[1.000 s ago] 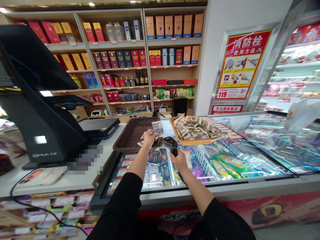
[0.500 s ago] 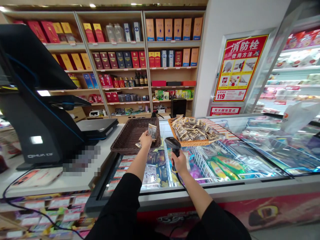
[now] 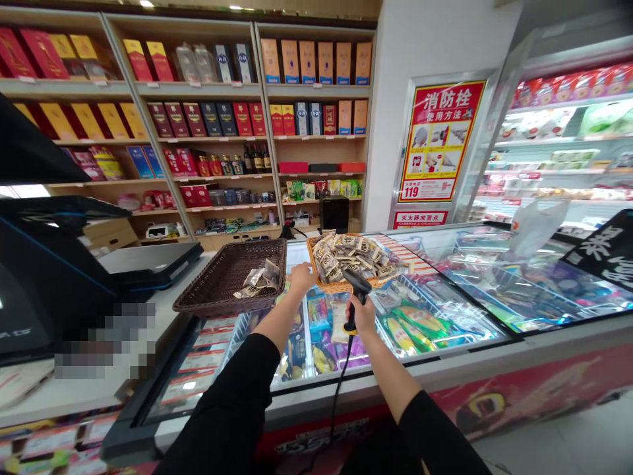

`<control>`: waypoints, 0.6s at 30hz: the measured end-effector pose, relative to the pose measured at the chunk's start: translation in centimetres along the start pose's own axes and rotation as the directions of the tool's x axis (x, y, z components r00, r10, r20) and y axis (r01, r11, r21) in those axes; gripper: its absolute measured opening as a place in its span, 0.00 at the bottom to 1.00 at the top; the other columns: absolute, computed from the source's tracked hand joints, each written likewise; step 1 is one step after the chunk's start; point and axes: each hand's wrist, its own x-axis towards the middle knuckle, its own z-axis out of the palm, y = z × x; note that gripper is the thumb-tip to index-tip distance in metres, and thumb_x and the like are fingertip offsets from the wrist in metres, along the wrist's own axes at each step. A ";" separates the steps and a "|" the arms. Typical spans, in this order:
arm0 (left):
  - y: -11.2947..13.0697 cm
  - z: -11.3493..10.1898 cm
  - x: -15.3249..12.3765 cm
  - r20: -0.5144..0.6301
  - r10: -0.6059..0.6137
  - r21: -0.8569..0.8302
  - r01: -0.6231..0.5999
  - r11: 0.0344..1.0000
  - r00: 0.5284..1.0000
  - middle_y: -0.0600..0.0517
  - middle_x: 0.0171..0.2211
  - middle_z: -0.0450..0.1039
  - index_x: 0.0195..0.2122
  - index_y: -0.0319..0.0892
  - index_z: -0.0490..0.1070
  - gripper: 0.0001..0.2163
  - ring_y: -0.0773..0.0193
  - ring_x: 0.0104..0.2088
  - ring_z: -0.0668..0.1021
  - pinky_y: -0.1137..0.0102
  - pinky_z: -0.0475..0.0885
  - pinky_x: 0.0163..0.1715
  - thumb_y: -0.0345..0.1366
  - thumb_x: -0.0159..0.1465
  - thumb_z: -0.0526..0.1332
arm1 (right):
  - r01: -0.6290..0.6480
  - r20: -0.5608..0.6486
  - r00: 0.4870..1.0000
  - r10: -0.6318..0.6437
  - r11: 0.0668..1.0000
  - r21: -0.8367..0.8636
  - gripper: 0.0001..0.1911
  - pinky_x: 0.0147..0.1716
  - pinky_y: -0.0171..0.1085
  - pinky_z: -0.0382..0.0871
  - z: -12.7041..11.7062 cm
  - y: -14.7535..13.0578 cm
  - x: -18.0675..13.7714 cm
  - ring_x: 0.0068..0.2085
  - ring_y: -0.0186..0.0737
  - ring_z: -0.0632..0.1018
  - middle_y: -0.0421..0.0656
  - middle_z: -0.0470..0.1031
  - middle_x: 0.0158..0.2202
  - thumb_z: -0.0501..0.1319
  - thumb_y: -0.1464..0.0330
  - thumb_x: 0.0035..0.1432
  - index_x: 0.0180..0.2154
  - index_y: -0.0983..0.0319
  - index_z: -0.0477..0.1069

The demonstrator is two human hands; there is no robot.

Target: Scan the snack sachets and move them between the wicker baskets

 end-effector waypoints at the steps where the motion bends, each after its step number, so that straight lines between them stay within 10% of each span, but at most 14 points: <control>1: 0.5 0.9 0.4 -0.003 -0.023 -0.014 0.023 1.000 1.000 0.42 0.43 0.77 0.38 0.43 0.75 0.14 0.44 0.52 0.71 0.56 0.61 0.51 0.43 0.53 0.66 | 0.003 0.013 1.000 -0.003 1.000 0.005 0.16 0.09 0.31 0.59 -0.2 0.1 0.0 0.11 0.31 0.65 0.32 0.66 0.15 0.65 0.59 0.42 0.27 0.58 0.60; 9: 0.6 2.4 2.1 0.022 -0.113 -0.096 0.114 0.989 0.993 0.43 0.34 0.78 0.28 0.42 0.72 0.07 0.50 0.43 0.78 0.66 0.66 0.41 0.30 0.48 0.66 | 0.000 0.026 1.000 0.000 1.000 0.027 0.17 0.09 0.30 0.59 -0.1 0.3 -0.7 0.12 0.30 0.66 0.32 0.66 0.15 0.67 0.60 0.44 0.26 0.59 0.59; 18: -2.5 -2.8 3.1 0.052 -0.184 -0.450 0.188 0.873 0.982 0.51 0.28 0.75 0.35 0.42 0.71 0.10 0.62 0.30 0.78 0.72 0.71 0.28 0.37 0.53 0.68 | 0.039 0.051 0.998 -0.037 0.998 -0.040 0.15 0.10 0.31 0.60 0.1 0.7 -1.0 0.12 0.31 0.65 0.32 0.66 0.15 0.65 0.60 0.46 0.28 0.59 0.61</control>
